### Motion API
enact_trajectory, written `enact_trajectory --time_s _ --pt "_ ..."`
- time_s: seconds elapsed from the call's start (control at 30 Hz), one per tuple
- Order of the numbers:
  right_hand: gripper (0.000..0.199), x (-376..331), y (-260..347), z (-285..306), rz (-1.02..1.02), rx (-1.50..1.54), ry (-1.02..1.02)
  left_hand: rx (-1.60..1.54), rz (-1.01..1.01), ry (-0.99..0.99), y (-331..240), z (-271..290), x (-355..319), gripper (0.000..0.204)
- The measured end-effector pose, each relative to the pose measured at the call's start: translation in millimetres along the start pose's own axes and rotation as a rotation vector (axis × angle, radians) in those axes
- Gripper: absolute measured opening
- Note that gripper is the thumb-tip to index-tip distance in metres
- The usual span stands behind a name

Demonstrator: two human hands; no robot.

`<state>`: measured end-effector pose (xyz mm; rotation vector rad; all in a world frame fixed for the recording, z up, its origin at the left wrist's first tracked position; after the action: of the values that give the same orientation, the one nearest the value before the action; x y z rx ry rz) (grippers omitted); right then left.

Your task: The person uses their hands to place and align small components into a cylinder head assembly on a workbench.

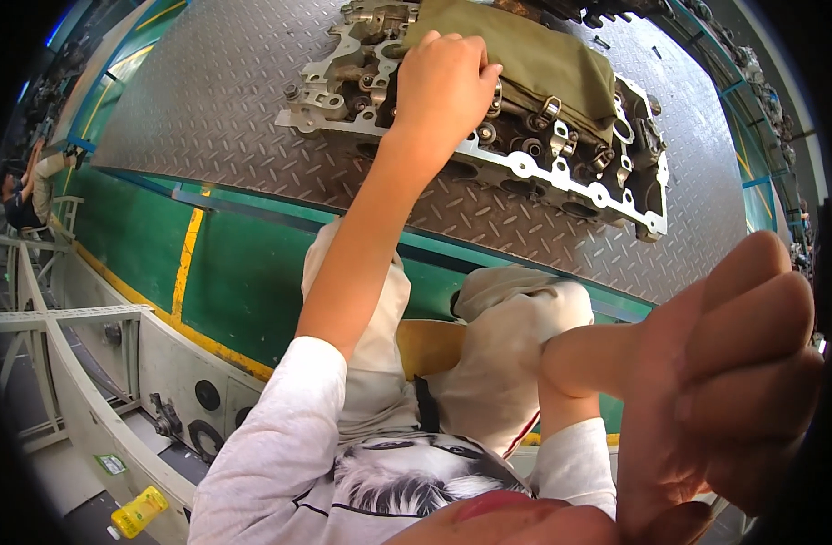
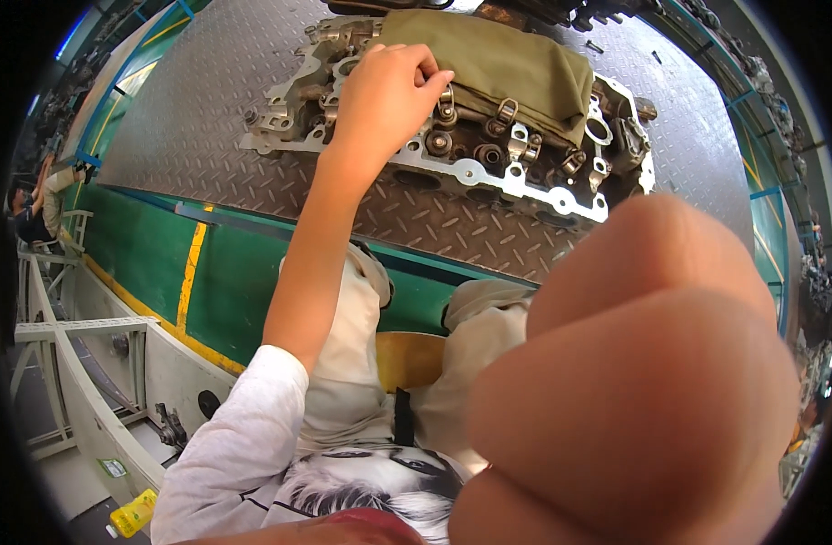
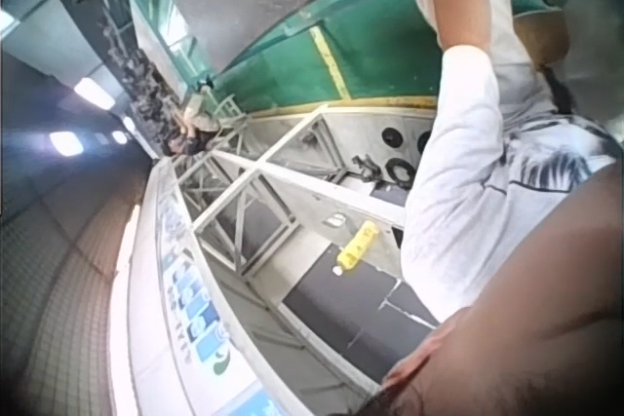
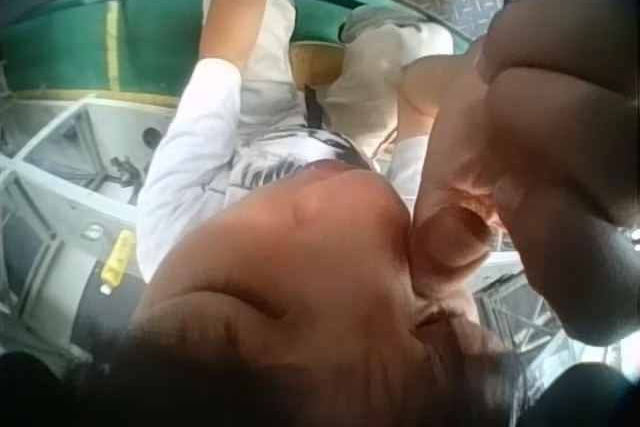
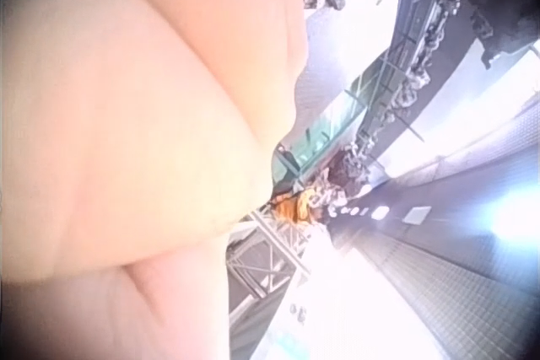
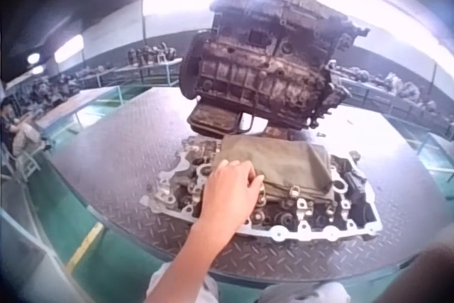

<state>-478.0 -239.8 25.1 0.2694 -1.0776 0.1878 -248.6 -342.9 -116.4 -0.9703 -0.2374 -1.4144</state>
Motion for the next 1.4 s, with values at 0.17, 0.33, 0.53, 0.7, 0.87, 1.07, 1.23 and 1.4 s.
enact_trajectory --time_s 0.17,0.33,0.53,0.7,0.87,1.07,1.23,1.4 --pt "0.034 1.8 -2.9 -2.5 -0.008 0.035 -0.003 0.05 -0.004 0.001 -4.5 2.4 4.9 0.028" --pt "0.035 15.5 -9.2 0.8 0.013 0.11 -0.006 0.016 0.047 0.092 -15.0 -1.7 6.8 0.031" --pt "0.035 13.8 -25.4 -11.3 0.069 0.324 -0.014 -0.002 0.085 0.068 -14.3 8.3 -1.3 0.029" --pt "0.036 19.6 -30.4 -23.7 0.112 0.421 -0.041 0.017 0.153 0.159 -5.1 9.5 2.5 0.031" --pt "0.035 12.2 -31.0 -37.9 0.051 0.296 -0.585 -0.022 0.114 0.136 -12.5 8.3 1.7 0.031" --pt "0.015 -20.7 -119.7 -41.8 -0.612 -0.387 -0.097 -0.021 -0.016 0.15 -5.3 6.6 -1.5 0.025" --pt "0.023 -74.7 -168.3 -38.4 -0.894 -0.691 0.248 -0.065 0.001 0.19 -14.7 10.7 3.9 0.031" --pt "0.022 -76.8 -168.8 -37.3 -0.973 -0.637 0.326 -0.073 0.01 0.213 -16.8 12.1 4.7 0.032"
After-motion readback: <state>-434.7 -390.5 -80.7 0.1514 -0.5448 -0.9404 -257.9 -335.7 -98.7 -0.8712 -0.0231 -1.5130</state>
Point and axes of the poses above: each hand's wrist, its own x-axis towards the middle knuckle, its own z-axis out of the back of the hand, y = z × x, the point moved 2 cm from there along x, towards the middle knuckle
